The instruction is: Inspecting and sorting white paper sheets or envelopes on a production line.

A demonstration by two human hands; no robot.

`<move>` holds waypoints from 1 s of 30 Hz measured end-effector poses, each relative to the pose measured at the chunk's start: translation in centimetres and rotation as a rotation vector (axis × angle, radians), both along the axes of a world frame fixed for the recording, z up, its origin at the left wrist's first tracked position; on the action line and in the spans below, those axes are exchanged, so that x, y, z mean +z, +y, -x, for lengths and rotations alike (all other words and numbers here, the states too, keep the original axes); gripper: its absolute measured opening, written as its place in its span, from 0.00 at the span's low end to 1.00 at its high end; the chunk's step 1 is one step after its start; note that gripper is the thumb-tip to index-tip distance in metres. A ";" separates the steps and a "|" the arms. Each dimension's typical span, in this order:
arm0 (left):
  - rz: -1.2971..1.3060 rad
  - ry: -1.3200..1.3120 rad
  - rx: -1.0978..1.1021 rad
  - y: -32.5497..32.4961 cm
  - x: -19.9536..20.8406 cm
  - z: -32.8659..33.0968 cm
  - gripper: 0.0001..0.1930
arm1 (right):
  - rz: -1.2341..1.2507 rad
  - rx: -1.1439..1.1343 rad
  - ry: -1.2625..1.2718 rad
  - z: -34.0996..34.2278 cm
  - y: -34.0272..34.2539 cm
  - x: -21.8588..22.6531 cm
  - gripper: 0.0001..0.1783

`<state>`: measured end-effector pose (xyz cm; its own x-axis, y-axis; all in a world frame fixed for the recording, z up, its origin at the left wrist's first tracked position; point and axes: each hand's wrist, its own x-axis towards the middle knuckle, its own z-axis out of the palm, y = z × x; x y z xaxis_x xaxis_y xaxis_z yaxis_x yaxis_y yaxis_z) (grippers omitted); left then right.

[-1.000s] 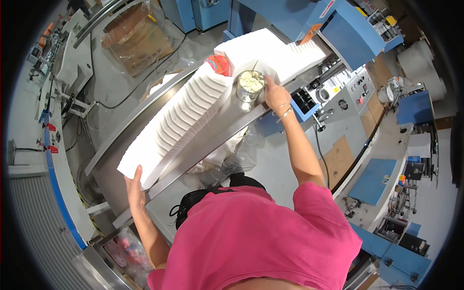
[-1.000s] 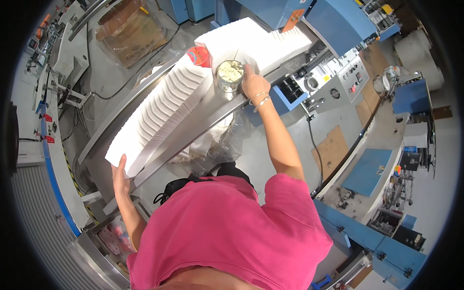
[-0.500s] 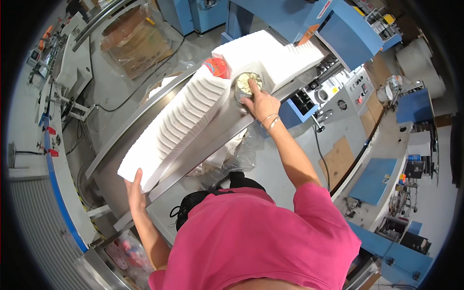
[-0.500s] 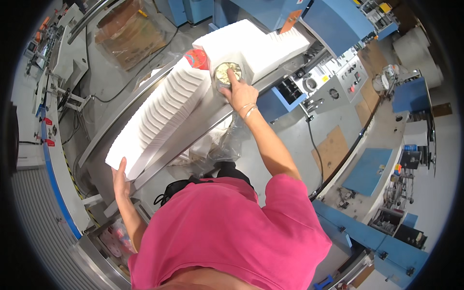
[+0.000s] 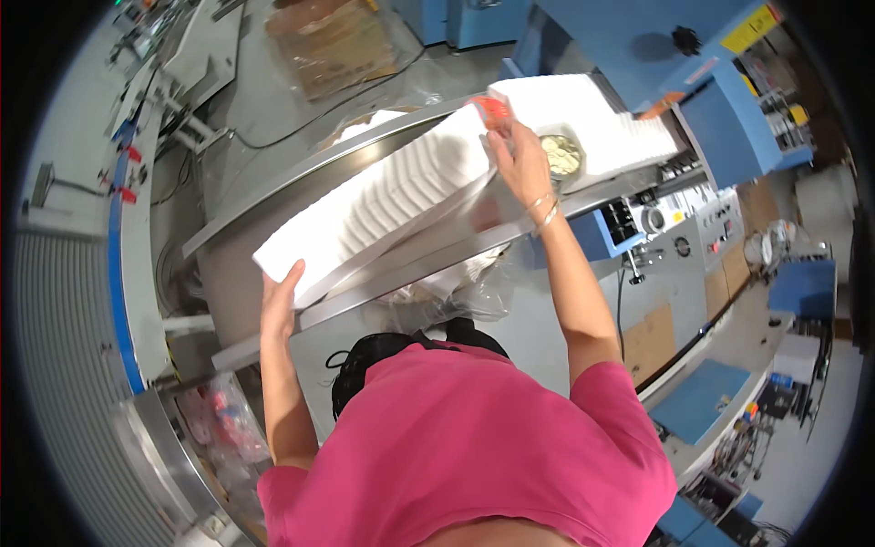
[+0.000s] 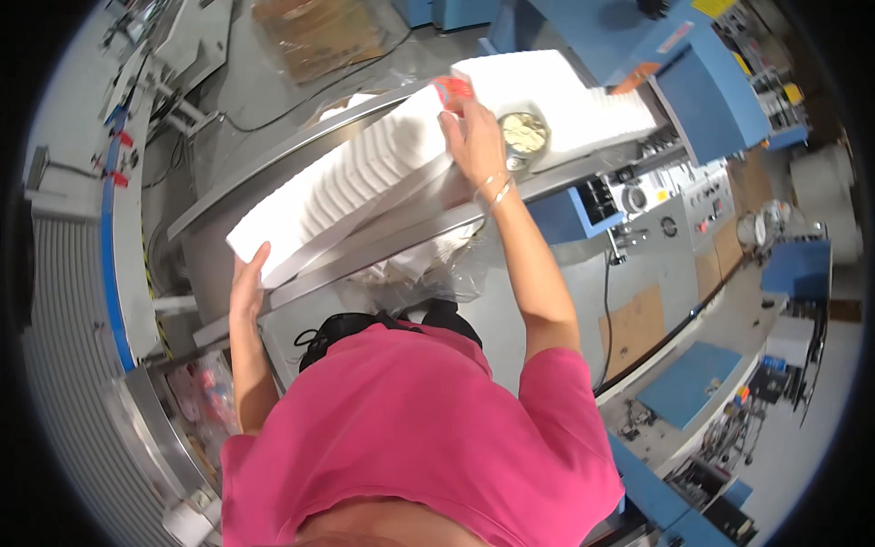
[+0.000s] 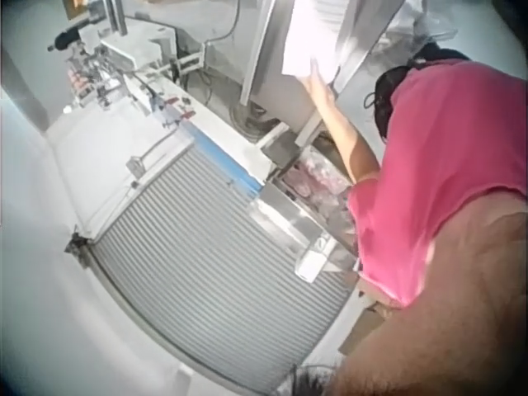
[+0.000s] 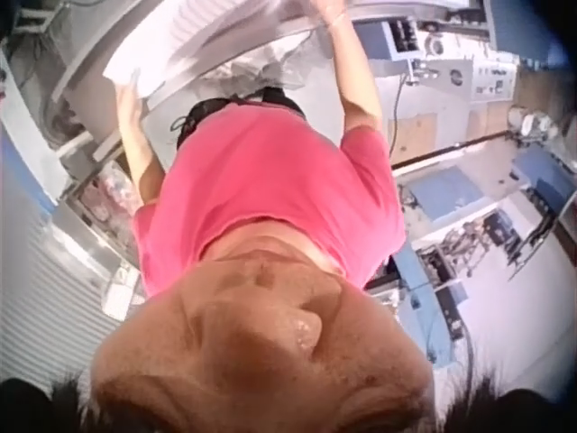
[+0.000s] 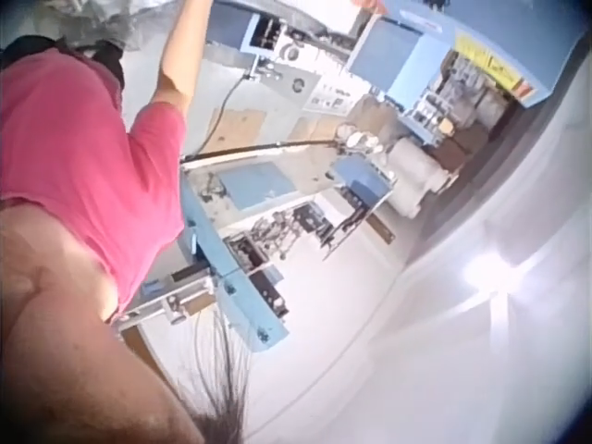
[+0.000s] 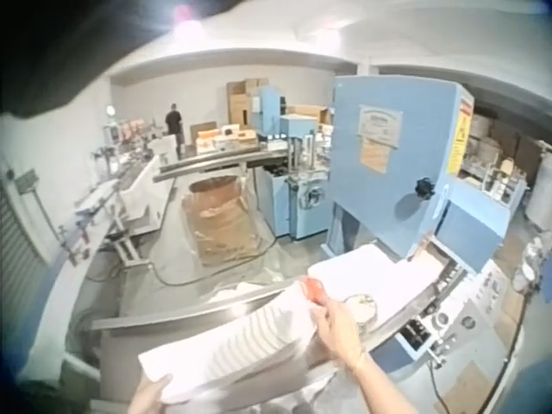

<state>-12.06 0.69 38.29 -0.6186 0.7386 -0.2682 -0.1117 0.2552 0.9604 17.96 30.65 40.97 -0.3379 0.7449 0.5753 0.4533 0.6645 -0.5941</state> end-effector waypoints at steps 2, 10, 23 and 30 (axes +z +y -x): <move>0.017 0.016 0.017 -0.2 0.0 -0.1 0.43 | 0.161 0.022 -0.075 1.9 1.9 -1.1 0.23; 0.047 -0.058 0.050 -1.9 1.4 2.1 0.42 | 0.560 0.235 -0.581 4.7 0.9 0.0 0.36; 0.268 -0.308 -0.143 -7.2 0.8 11.1 0.41 | 1.253 0.400 -0.212 7.9 -4.6 -2.6 0.48; 0.158 -0.184 -0.277 -6.2 1.3 10.8 0.32 | 1.137 0.511 -0.168 11.9 -8.6 -2.3 0.41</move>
